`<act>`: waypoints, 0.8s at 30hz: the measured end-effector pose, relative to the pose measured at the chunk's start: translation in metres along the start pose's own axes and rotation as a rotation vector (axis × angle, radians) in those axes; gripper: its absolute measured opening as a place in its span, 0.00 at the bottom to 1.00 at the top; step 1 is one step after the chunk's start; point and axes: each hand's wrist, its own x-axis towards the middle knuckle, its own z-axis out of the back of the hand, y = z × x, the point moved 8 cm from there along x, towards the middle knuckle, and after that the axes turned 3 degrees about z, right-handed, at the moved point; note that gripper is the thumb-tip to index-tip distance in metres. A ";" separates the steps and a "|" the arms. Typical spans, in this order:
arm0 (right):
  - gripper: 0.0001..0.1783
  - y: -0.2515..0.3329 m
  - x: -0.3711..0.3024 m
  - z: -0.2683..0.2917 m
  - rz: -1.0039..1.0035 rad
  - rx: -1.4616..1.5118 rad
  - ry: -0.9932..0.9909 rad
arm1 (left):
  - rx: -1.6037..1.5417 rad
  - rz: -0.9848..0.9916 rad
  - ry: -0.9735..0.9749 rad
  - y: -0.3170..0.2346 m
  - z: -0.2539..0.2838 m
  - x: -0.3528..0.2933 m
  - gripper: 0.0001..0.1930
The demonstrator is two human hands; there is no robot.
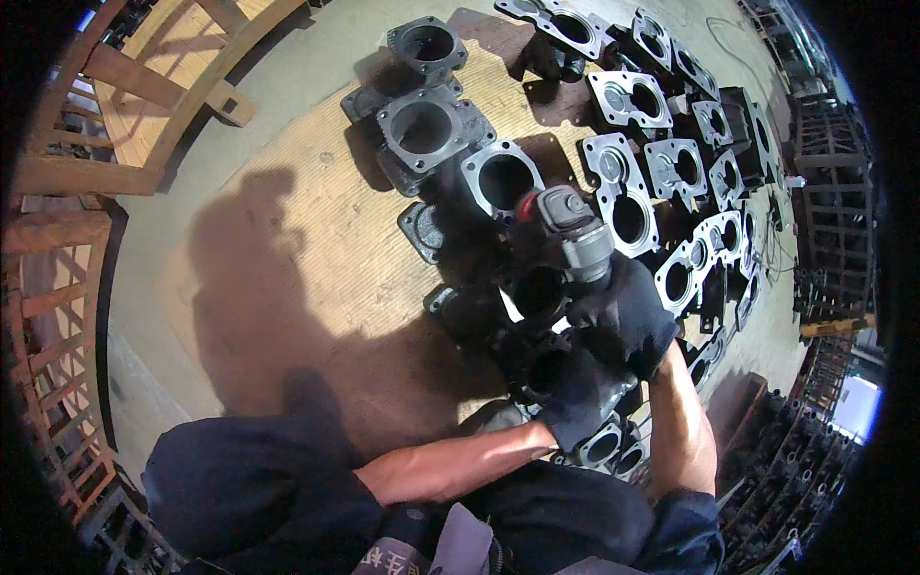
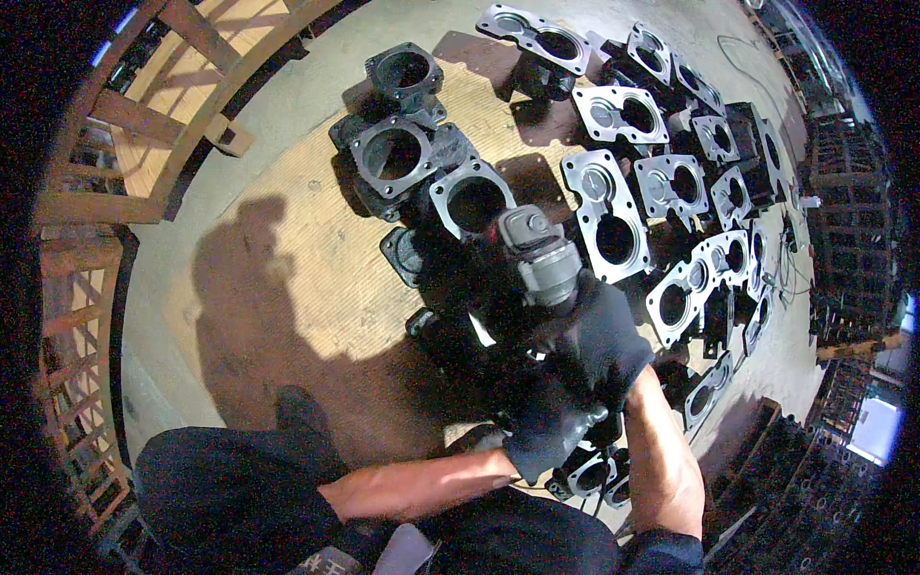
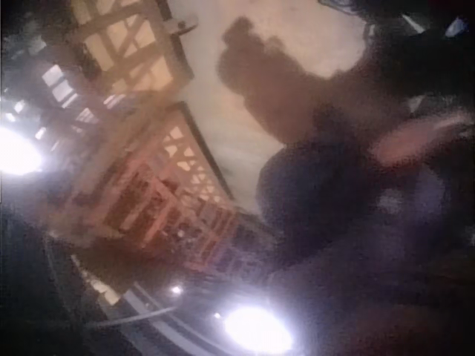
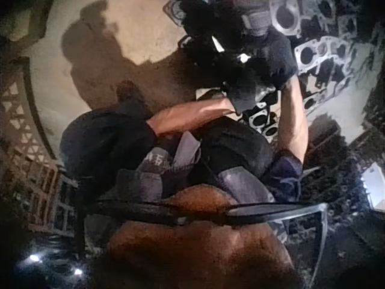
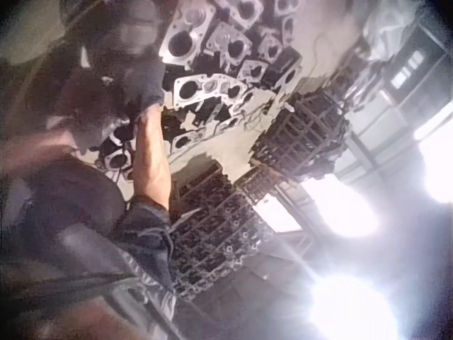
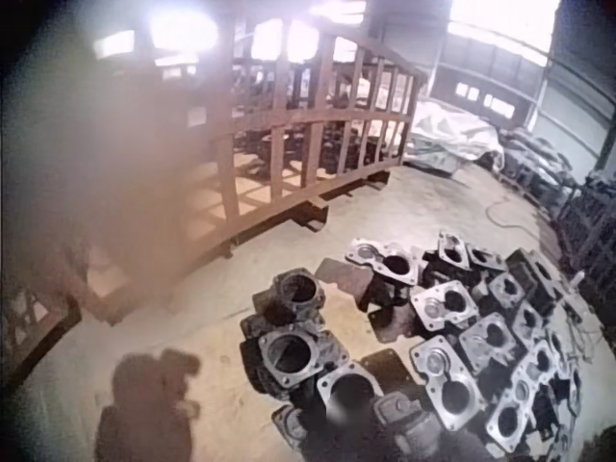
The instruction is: The person uses a handheld angle grinder to smooth the edges of metal parts laid out on the floor. They work on several parts sequentially, repositioning them as needed, and then place the finished pieces aside.
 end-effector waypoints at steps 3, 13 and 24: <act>0.32 0.013 -0.014 -0.002 -0.022 0.106 0.016 | -0.050 0.010 -0.031 -0.003 -0.008 -0.011 0.24; 0.27 0.016 -0.019 0.001 0.084 -0.046 0.015 | -0.033 -0.153 -0.159 0.007 -0.011 -0.011 0.16; 0.32 0.008 -0.023 -0.005 -0.023 0.022 -0.010 | -0.106 -0.028 -0.110 0.014 -0.012 -0.022 0.15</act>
